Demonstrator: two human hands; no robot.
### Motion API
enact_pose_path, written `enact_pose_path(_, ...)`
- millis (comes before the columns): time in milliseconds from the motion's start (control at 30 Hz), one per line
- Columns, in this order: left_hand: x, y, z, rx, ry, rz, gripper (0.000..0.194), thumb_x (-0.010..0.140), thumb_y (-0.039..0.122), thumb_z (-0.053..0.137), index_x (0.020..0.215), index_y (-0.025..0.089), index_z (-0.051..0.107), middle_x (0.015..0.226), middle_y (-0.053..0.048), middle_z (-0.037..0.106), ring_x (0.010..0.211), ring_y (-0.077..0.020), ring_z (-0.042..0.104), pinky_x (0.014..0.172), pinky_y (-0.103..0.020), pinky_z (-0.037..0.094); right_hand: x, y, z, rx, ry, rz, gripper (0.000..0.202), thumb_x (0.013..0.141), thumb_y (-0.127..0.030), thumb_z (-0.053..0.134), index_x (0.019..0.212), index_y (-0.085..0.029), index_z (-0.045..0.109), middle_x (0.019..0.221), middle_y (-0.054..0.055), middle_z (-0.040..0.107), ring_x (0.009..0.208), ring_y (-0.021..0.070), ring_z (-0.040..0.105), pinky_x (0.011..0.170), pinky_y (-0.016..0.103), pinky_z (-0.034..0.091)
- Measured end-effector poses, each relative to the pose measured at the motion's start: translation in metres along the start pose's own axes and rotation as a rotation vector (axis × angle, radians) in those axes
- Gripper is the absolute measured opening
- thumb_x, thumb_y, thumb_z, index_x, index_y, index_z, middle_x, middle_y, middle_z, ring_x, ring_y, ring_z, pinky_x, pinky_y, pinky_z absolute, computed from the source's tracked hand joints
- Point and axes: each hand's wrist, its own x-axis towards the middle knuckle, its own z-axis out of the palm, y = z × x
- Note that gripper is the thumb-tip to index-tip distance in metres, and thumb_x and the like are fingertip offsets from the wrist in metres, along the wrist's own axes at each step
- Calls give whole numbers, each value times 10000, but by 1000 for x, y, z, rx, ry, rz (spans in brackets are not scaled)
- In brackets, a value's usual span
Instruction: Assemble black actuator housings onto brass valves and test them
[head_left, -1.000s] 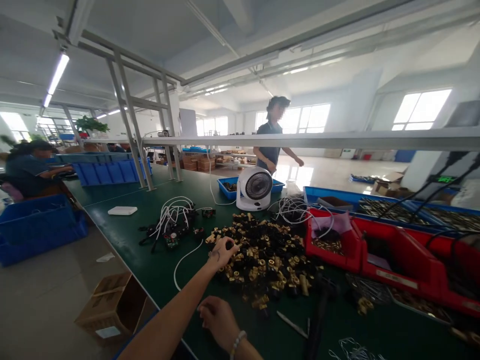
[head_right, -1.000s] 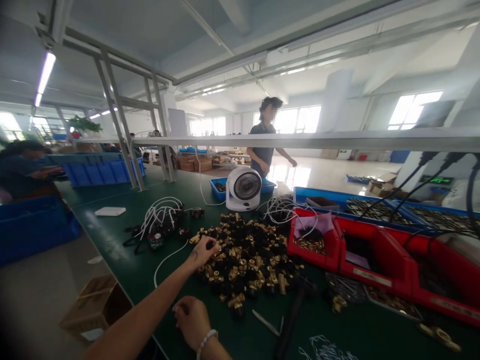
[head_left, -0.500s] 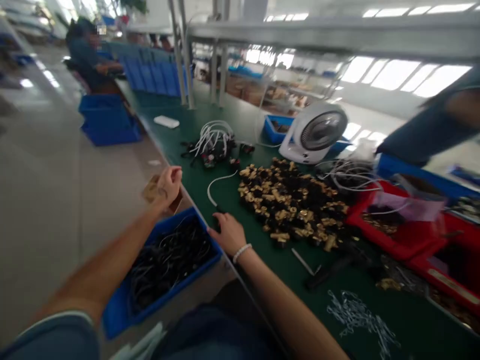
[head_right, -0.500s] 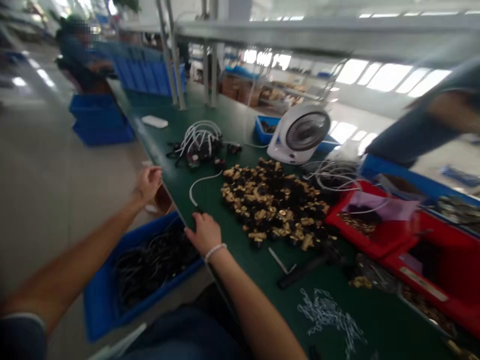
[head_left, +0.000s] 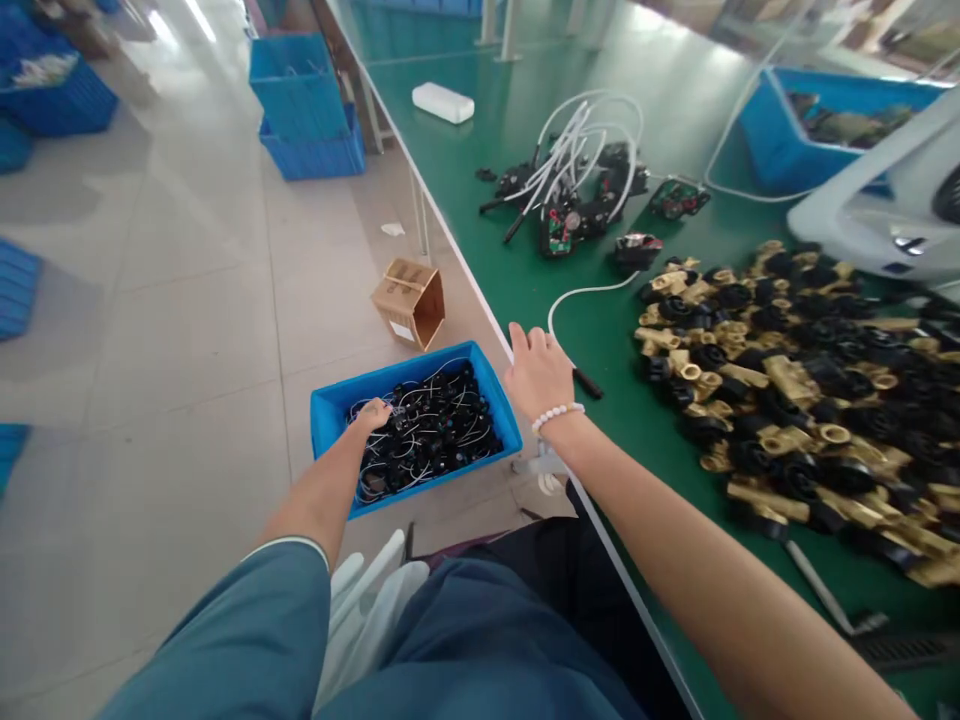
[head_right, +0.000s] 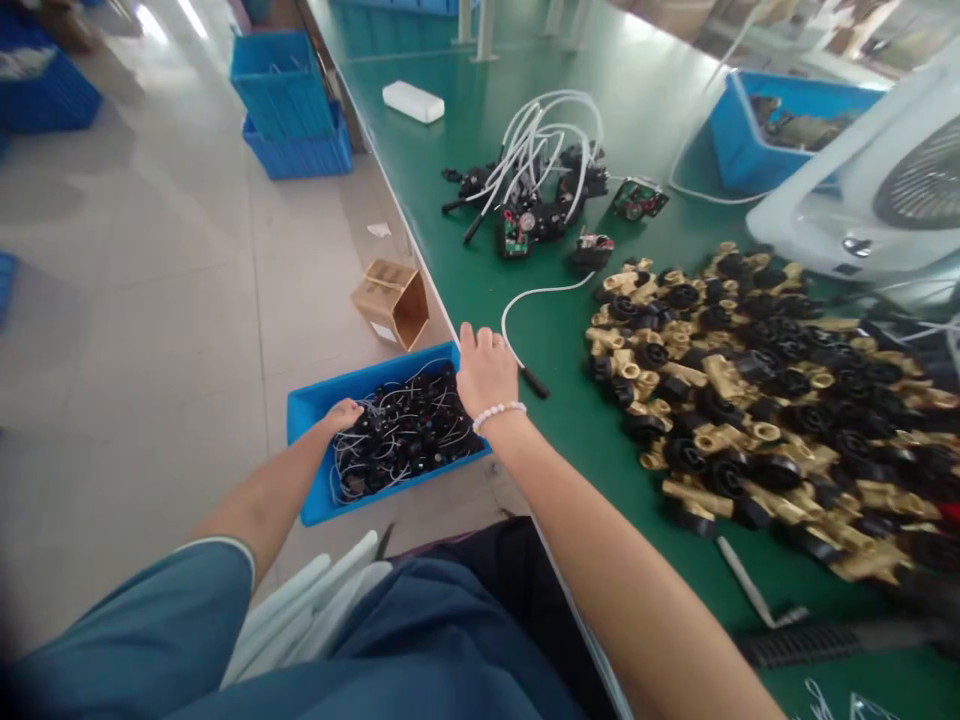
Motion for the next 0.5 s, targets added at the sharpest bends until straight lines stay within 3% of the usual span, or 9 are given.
enact_pose_path(167,16,-10,64,79,-222,-83,347,954,361,619,1233,157,603,1227,-96,636,1051,-223,652,889,-432,575,32,2,12,-42,97,-61,557,873,-86,434,1426,-42,484,1114,193,619,1016,275,555,875,401,462)
enact_pose_path(333,43,19,130,164,-330,3,341,952,355,621,1230,158,605,1232,-98,634,1060,-223,649,898,-436,571,40,7,17,-89,159,-91,547,835,-102,484,1379,-54,523,1006,154,645,941,261,583,791,365,486)
enact_pose_path(500,79,47,175,239,-285,72,368,946,359,628,1252,158,595,1284,-109,611,1125,-246,625,945,-469,548,41,9,17,-166,216,-124,535,829,-112,497,1364,-99,504,935,115,641,897,253,602,738,344,491)
